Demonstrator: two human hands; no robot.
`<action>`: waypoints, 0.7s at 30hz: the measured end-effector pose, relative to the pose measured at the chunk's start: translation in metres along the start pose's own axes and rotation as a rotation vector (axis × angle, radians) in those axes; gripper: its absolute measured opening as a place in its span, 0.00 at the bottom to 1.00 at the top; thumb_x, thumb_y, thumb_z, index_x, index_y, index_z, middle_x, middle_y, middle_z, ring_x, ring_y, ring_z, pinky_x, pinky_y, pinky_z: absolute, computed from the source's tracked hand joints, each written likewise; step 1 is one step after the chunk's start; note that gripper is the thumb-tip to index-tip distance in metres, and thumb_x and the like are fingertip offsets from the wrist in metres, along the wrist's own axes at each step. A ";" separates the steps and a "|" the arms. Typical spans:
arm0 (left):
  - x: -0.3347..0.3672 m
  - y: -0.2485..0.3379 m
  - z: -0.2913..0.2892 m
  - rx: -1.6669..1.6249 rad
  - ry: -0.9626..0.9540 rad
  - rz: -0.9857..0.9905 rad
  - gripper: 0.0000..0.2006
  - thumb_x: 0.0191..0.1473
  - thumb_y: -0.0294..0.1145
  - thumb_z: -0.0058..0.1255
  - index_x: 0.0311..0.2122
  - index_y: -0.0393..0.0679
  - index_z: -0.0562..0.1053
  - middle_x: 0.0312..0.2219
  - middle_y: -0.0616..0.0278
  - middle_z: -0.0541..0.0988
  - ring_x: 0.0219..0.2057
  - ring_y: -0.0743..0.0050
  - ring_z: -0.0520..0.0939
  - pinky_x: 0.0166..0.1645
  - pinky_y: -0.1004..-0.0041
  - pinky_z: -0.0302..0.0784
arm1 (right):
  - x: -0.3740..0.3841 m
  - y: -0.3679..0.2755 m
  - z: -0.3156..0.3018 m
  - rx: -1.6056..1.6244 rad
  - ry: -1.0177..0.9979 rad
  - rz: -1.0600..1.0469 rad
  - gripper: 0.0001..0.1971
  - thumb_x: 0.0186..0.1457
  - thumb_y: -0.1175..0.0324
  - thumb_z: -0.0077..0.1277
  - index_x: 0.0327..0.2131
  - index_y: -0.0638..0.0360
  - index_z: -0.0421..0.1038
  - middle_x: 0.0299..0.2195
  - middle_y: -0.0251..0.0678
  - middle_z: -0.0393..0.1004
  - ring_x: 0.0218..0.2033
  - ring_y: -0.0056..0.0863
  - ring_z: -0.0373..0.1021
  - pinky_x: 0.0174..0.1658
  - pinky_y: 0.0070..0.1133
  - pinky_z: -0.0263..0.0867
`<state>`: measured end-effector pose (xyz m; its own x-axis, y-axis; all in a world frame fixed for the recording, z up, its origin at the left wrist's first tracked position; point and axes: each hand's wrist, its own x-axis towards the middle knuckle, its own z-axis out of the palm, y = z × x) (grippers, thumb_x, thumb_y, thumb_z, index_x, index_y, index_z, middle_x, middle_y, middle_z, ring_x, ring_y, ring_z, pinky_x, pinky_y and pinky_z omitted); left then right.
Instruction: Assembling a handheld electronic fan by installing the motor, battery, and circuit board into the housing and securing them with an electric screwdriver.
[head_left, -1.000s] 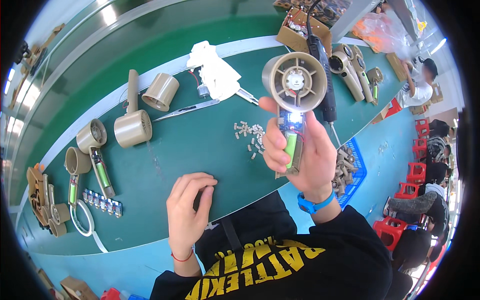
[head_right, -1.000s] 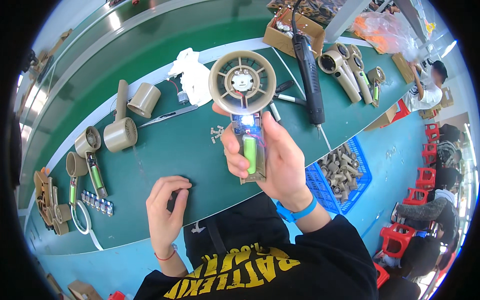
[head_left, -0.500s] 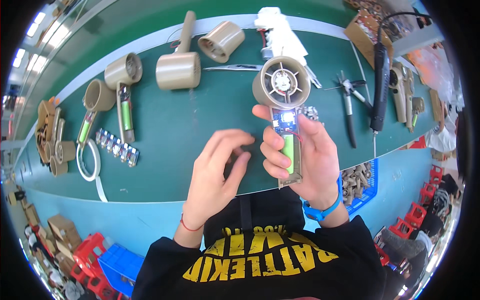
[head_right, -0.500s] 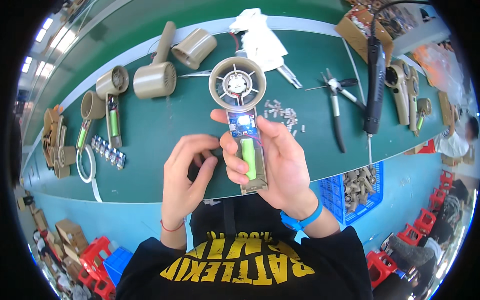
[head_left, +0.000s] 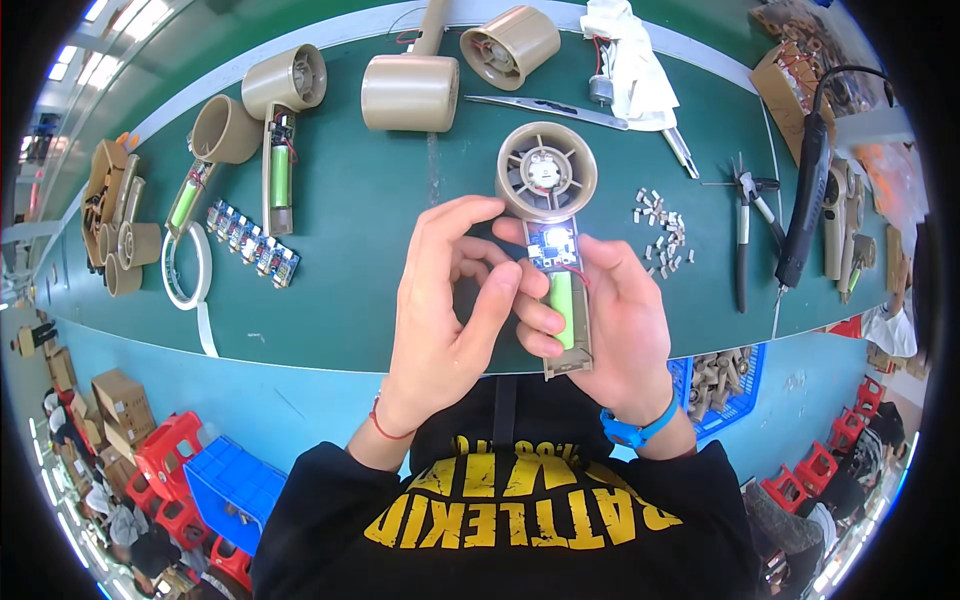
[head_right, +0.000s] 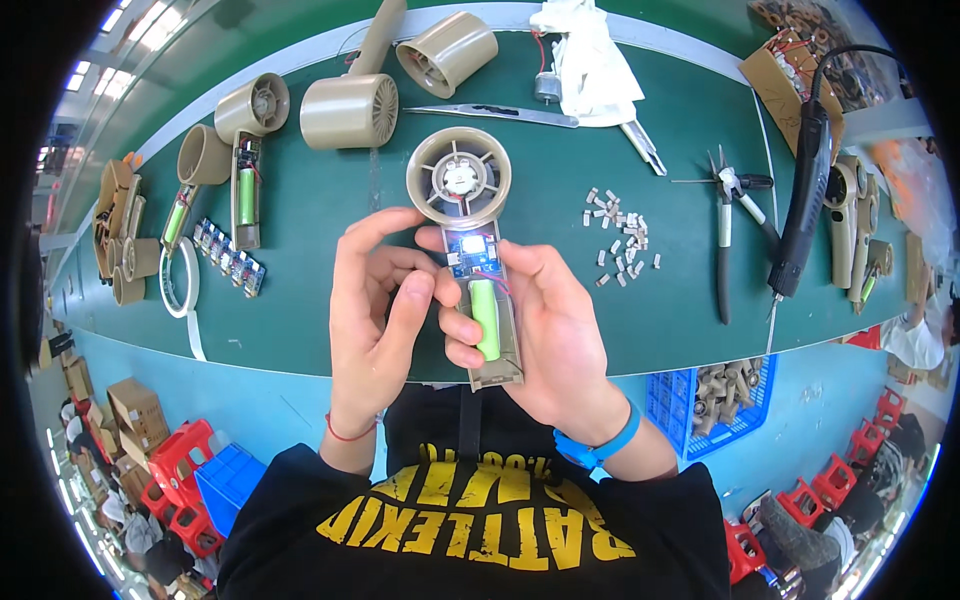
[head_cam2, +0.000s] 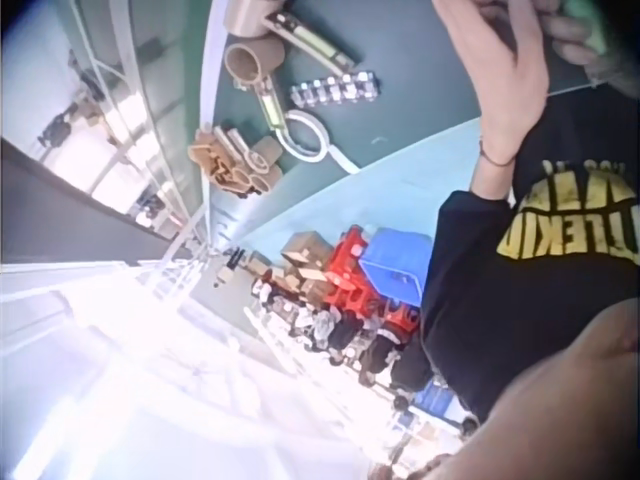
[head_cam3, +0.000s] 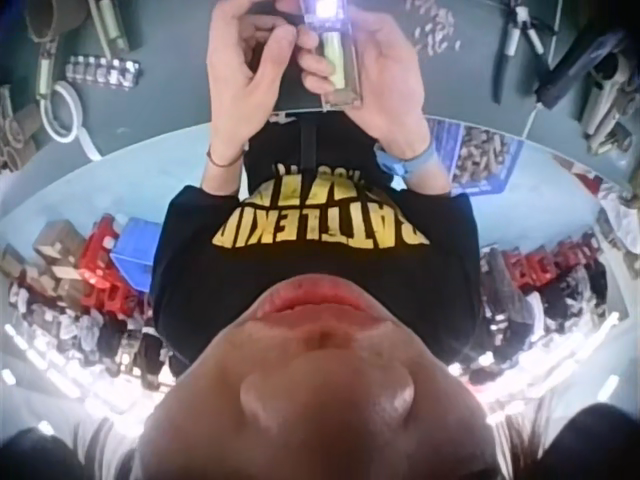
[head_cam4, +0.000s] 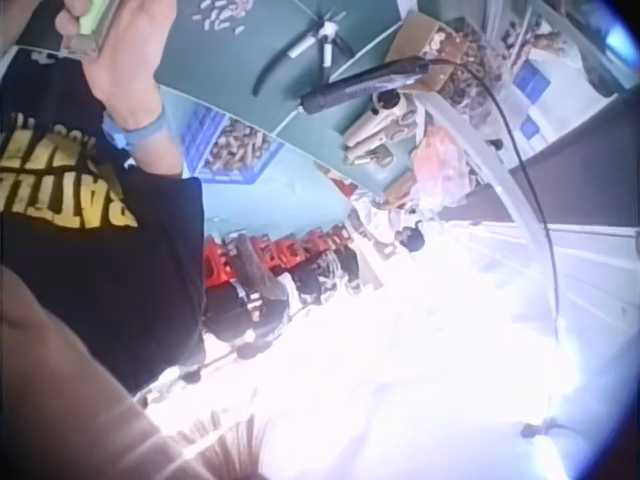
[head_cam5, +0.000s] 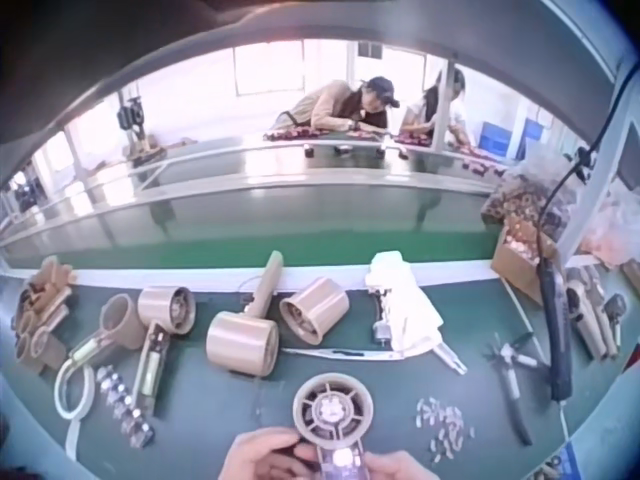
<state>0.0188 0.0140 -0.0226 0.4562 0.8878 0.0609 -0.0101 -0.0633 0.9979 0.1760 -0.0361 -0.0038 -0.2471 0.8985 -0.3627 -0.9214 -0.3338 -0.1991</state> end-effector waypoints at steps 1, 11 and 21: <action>0.001 -0.001 0.000 0.029 -0.010 0.036 0.19 0.62 0.18 0.41 0.59 0.37 0.61 0.41 0.56 0.73 0.36 0.78 0.77 0.43 0.76 0.75 | 0.000 0.001 0.000 -0.007 0.001 -0.009 0.28 0.67 0.55 0.30 0.59 0.69 0.61 0.34 0.35 0.68 0.28 0.23 0.63 0.31 0.21 0.63; 0.006 -0.006 0.000 0.035 0.026 0.122 0.17 0.59 0.18 0.48 0.53 0.37 0.69 0.50 0.51 0.70 0.35 0.73 0.80 0.38 0.75 0.76 | 0.000 0.001 -0.003 0.077 0.015 -0.018 0.22 0.69 0.55 0.32 0.53 0.64 0.63 0.35 0.36 0.69 0.30 0.24 0.64 0.31 0.21 0.64; 0.005 -0.003 0.000 0.072 0.031 0.126 0.16 0.58 0.17 0.48 0.52 0.38 0.70 0.51 0.52 0.70 0.36 0.73 0.80 0.40 0.73 0.76 | 0.000 0.001 0.001 0.005 0.050 -0.037 0.21 0.70 0.54 0.32 0.51 0.63 0.63 0.35 0.37 0.70 0.28 0.24 0.64 0.29 0.22 0.62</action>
<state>0.0207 0.0186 -0.0256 0.4276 0.8844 0.1871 -0.0008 -0.2066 0.9784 0.1744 -0.0359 -0.0030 -0.1976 0.8951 -0.3998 -0.9312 -0.2988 -0.2087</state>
